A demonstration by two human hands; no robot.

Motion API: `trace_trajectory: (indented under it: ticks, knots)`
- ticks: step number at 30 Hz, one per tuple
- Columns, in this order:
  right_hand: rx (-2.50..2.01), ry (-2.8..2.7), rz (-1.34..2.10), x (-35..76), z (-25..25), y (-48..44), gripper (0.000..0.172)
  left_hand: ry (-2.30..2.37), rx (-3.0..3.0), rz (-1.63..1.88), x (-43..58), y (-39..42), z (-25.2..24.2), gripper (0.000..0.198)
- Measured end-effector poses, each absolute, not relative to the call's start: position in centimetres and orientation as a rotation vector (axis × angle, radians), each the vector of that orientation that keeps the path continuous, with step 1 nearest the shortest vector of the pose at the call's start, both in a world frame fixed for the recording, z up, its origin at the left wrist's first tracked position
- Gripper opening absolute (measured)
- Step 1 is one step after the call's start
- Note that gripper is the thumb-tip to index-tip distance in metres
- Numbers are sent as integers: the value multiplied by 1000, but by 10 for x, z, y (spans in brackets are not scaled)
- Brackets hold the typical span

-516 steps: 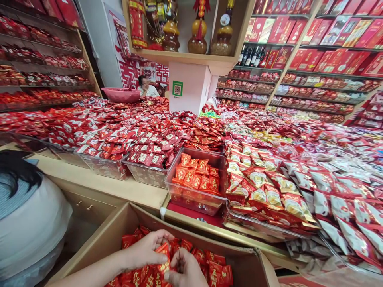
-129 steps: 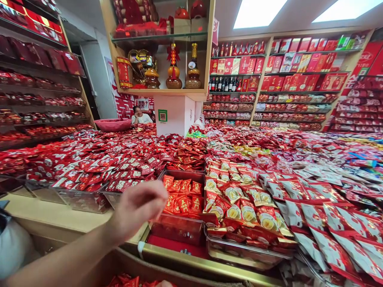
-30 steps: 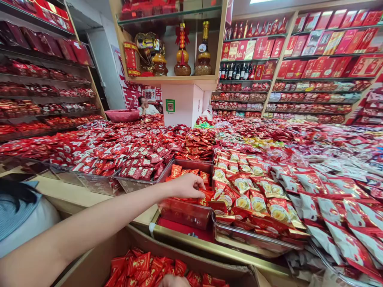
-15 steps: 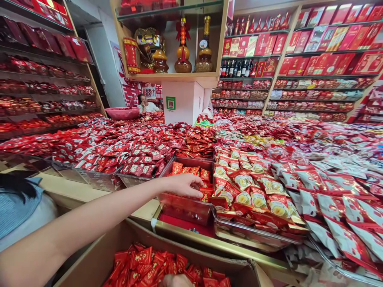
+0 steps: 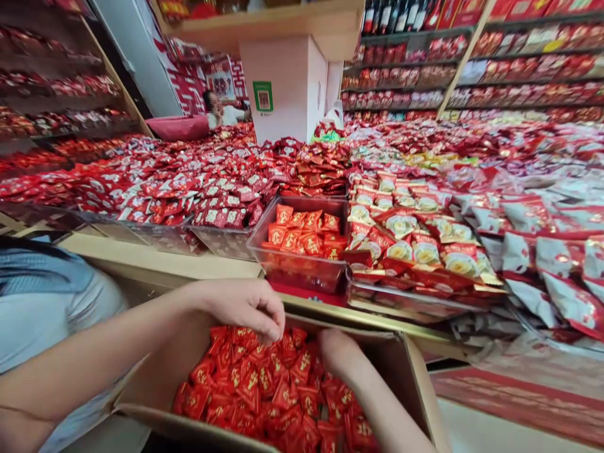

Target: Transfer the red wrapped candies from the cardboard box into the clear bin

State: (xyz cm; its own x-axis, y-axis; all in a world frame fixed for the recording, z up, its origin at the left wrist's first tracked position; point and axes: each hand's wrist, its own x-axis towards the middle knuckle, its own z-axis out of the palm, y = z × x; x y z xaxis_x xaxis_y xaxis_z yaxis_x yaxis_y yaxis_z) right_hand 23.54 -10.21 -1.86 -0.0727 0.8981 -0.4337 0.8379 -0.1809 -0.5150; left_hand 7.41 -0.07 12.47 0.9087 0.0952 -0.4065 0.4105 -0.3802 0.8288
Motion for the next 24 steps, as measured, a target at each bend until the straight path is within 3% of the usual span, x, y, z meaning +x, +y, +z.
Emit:
trace_trajectory:
  ticks: [3,6,9,11,15,22,24]
  knots:
    - [-2158,-2087,1189,241,-35,-100,17,507,1990,-585,45,-11,63,14]
    - [-2156,-2166,1312,233,-49,-102,15,790,1998,-612,20,-17,0,29]
    - [-2091,-2212,1435,218,-64,-108,27,848,1917,-621,4,-18,-39,38]
    - [-2070,-2205,1452,209,-74,-112,30,851,1874,-593,-2,-17,-52,39]
    - [-2029,-2111,1403,204,-86,-114,10,847,1783,-460,-1,-16,-65,42]
    - [-1709,-1810,1537,207,-65,-100,15,707,1545,-143,14,-33,-64,64]
    - [-1602,-1661,1617,202,-59,-97,17,691,1517,-94,18,-37,-62,60]
